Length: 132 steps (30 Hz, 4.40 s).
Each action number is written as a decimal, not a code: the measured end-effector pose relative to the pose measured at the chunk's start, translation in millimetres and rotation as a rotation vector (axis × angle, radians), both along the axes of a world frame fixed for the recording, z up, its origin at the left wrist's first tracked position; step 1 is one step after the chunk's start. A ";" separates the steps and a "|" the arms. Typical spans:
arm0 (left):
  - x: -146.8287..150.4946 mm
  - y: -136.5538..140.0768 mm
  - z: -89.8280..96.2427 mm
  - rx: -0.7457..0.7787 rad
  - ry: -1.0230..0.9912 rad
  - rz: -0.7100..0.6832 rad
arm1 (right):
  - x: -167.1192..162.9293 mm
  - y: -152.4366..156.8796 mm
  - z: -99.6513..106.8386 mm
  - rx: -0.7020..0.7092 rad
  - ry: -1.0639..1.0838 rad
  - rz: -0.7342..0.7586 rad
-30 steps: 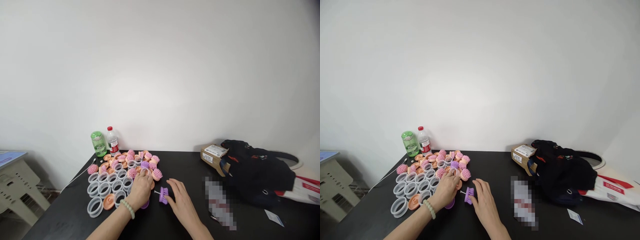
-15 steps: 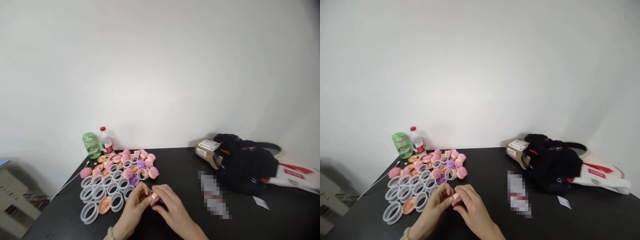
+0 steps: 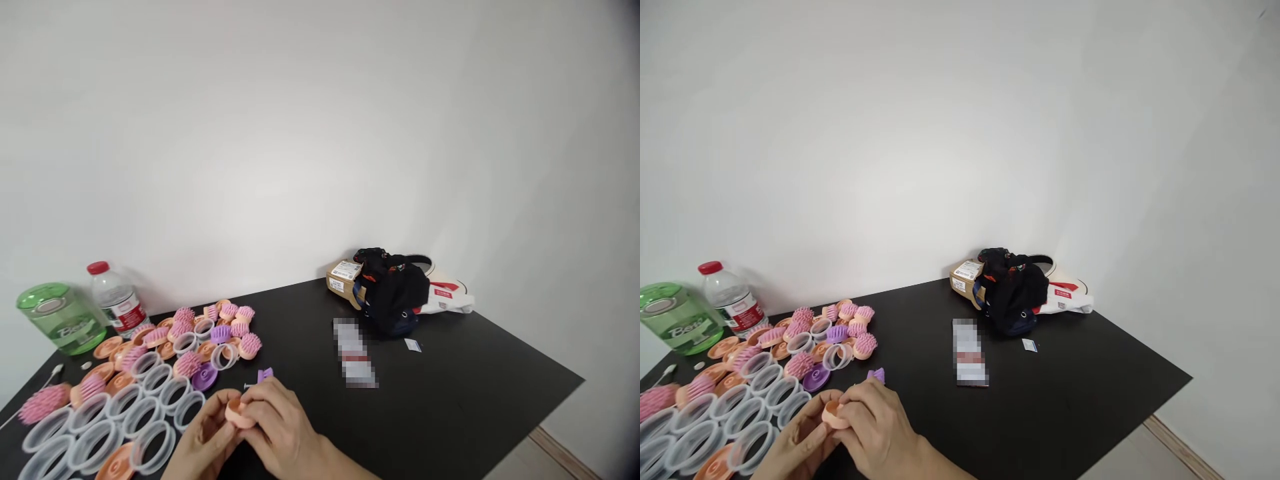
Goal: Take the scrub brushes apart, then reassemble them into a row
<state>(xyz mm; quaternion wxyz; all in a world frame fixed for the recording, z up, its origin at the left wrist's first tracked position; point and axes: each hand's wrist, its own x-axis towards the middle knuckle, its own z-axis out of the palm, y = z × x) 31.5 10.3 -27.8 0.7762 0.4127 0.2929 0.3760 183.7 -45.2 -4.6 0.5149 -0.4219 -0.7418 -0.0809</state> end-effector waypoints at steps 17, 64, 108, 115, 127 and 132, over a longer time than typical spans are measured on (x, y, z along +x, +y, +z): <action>-24.6 -4.8 17.8 0.194 -0.032 -0.168 | 58.6 79.9 -4.2 -0.711 0.164 -0.117; 3.2 24.3 39.8 0.763 0.443 0.159 | 45.6 13.4 -8.6 -0.389 0.824 0.125; -2.6 -4.1 46.2 0.302 0.087 -0.191 | 41.9 -9.9 24.2 -0.460 0.184 0.395; 1.5 -4.1 40.4 0.296 0.049 -0.122 | 39.5 -8.5 18.1 -0.476 0.161 0.262; 1.3 -6.4 35.3 0.523 0.057 -0.014 | 31.1 -3.6 15.8 -0.747 0.609 0.288; 1.3 -3.7 41.4 0.346 0.089 -0.074 | 31.6 -3.4 15.1 -0.675 0.574 0.237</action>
